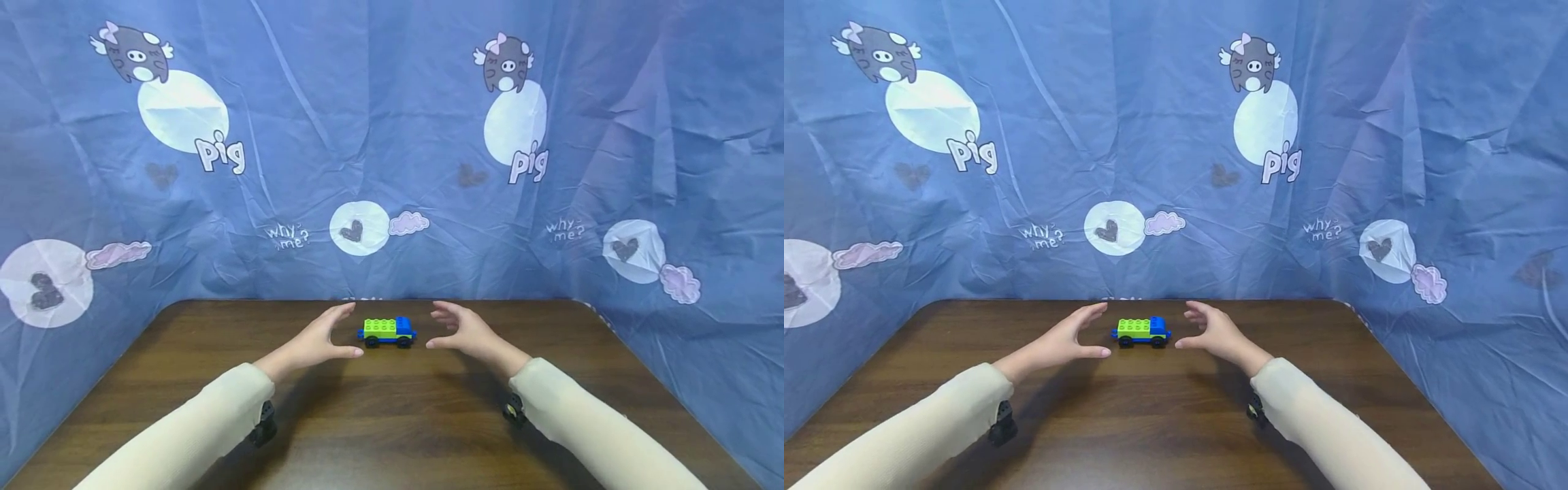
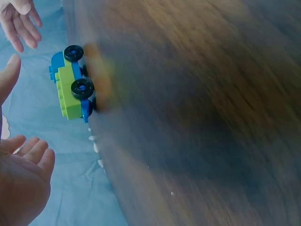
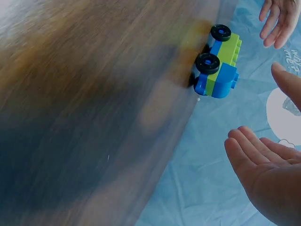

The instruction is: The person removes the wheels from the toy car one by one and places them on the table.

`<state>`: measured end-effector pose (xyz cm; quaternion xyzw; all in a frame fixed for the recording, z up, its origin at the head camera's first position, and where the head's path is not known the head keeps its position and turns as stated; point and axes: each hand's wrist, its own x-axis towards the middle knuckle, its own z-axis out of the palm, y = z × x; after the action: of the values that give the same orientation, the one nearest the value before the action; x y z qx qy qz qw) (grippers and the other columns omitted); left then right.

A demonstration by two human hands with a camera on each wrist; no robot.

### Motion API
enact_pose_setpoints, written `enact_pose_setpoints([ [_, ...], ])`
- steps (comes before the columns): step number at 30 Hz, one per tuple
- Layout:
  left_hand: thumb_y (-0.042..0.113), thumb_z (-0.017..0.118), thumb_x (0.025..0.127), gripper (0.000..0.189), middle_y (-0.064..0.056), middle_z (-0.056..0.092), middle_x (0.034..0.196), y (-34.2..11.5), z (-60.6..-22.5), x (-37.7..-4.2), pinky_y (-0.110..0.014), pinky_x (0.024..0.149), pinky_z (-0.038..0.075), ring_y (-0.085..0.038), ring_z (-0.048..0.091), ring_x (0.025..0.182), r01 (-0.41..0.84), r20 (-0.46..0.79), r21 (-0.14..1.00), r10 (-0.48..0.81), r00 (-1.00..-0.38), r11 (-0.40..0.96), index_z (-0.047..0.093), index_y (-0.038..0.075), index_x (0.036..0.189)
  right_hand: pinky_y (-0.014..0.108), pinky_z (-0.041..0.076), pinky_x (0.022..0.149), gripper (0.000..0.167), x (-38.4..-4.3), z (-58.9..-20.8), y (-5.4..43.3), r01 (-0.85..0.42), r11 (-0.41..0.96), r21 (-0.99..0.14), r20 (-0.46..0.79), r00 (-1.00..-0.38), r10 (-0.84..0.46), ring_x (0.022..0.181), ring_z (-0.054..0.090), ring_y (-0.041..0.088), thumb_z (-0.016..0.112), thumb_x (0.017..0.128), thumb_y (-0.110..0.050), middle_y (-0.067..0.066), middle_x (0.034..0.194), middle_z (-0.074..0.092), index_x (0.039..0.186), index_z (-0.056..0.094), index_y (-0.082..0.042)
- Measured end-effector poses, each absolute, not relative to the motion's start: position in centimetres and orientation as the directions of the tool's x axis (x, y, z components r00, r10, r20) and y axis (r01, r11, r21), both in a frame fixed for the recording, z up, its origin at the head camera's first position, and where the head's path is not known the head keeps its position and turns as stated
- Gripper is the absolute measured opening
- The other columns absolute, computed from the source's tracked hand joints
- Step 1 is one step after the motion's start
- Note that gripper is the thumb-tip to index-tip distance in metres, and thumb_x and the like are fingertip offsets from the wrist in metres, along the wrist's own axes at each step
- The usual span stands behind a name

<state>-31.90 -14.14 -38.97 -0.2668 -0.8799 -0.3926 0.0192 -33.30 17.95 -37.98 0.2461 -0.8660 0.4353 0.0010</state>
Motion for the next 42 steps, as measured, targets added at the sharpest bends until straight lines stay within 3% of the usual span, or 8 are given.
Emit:
enact_pose_setpoints([
  [14,0.02,0.078,0.082,0.089,-0.024,0.04,0.148,-12.4,-39.6,-34.4,-0.053,0.113,0.03,-0.04,0.037,0.138,0.379,0.168,0.782,0.42,-0.892,0.495,0.025,-0.003,0.149,0.048,0.044,0.103,0.077,-35.1,-38.4,16.4,-0.307,0.516,-0.8,0.109,-0.92,-0.378,0.122,0.055,0.04,0.079,0.08,-0.011,0.028,0.135,0.054,0.143,0.038,0.007],
  [19,0.017,0.077,0.083,0.08,-0.023,0.043,0.147,-11.8,-39.8,-35.0,-0.051,0.112,0.032,-0.039,0.039,0.137,0.365,0.15,0.773,0.409,-0.9,0.519,0.032,-0.003,0.147,0.046,0.048,0.098,0.079,-35.9,-39.1,15.9,-0.259,0.563,-0.785,0.066,-0.939,-0.338,0.119,0.058,0.037,0.08,0.079,-0.017,0.026,0.132,0.056,0.143,0.04,0.004],
  [27,0.014,0.076,0.084,0.065,-0.026,0.052,0.137,-10.8,-40.0,-36.2,-0.049,0.106,0.04,-0.04,0.049,0.128,0.338,0.124,0.785,0.402,-0.907,0.519,0.045,-0.006,0.138,0.043,0.051,0.092,0.083,-36.3,-39.6,15.0,-0.16,0.596,-0.787,0.006,-0.968,-0.252,0.113,0.06,0.035,0.083,0.075,-0.013,0.024,0.127,0.059,0.145,0.04,-0.001],
  [33,0.014,0.075,0.084,0.056,-0.027,0.061,0.125,-11.0,-40.5,-36.5,-0.045,0.099,0.047,-0.038,0.058,0.118,0.29,0.101,0.759,0.335,-0.937,0.583,0.052,-0.009,0.13,0.043,0.051,0.093,0.081,-36.7,-40.7,14.0,-0.093,0.597,-0.797,-0.054,-0.973,-0.223,0.112,0.06,0.033,0.083,0.076,-0.017,0.02,0.12,0.063,0.144,0.041,0.0],
  [42,0.018,0.074,0.086,0.049,-0.025,0.066,0.118,-10.8,-41.0,-37.1,-0.04,0.092,0.052,-0.034,0.062,0.112,0.24,0.072,0.741,0.281,-0.957,0.628,0.059,-0.01,0.123,0.037,0.053,0.086,0.073,-37.0,-41.1,12.8,-0.049,0.595,-0.802,-0.065,-0.984,-0.169,0.097,0.063,0.024,0.084,0.075,-0.015,0.015,0.107,0.066,0.136,0.05,0.005],
])
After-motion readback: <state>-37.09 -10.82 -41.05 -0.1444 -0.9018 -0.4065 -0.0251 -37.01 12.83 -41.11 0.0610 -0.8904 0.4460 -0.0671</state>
